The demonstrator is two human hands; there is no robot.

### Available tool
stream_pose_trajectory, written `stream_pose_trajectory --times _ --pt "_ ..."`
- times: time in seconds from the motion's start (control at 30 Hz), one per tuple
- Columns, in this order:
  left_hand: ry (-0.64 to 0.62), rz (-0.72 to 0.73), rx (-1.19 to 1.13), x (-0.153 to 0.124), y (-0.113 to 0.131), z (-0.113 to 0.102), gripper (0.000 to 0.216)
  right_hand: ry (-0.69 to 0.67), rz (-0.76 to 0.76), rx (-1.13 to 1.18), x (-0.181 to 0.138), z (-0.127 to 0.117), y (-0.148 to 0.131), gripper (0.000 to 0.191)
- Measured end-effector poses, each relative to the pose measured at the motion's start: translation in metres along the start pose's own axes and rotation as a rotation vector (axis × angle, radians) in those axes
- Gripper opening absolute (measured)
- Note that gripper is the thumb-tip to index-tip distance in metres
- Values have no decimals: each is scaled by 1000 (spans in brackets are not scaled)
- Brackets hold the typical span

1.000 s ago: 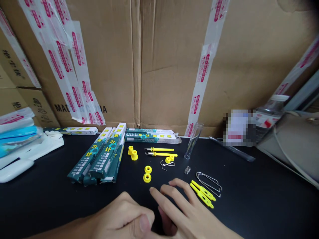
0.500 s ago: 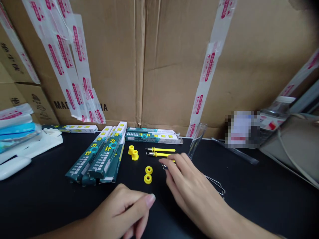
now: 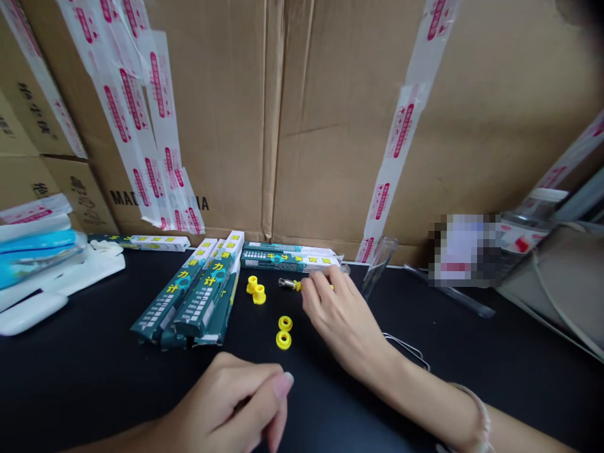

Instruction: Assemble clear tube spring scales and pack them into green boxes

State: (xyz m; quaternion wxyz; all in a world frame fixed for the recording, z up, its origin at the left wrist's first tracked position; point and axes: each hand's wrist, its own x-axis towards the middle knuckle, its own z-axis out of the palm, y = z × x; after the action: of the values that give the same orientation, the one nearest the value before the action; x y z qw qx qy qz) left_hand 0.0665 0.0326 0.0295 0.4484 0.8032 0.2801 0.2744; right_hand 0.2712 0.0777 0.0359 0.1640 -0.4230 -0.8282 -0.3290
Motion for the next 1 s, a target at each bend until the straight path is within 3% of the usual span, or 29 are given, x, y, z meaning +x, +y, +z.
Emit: stream_pose_trajectory --times 0.13,0.2,0.27,0.37,0.43,0.5,0.57,0.7,0.83,1.0 --pt "326 -43 72 -9 2 -1 48 144 -74 109 -18 -19 -4 20" --pt "418 -17 62 -14 2 0 40 218 -148 199 -29 -28 -7 26" --pt "420 43 42 -16 1 1 30 276 -213 313 -36 -35 -8 31" --pt "256 13 86 -12 2 3 23 314 -309 429 -40 -41 -10 33" --pt "125 -66 149 -8 2 3 17 295 -327 460 -40 -40 -11 36" --pt "73 -131 166 -3 2 3 26 273 -236 547 -42 -34 -13 30" --pt "124 -189 141 1 0 1 37 235 -53 669 -45 -26 -15 21" --pt "298 -324 -65 3 -6 -3 50 133 220 746 -51 -10 -18 24" --pt "392 -347 -293 4 -10 -4 56 18 197 767 -50 -12 -18 29" --pt "346 -289 -314 5 -13 -3 57 -244 94 780 -43 -19 -18 37"
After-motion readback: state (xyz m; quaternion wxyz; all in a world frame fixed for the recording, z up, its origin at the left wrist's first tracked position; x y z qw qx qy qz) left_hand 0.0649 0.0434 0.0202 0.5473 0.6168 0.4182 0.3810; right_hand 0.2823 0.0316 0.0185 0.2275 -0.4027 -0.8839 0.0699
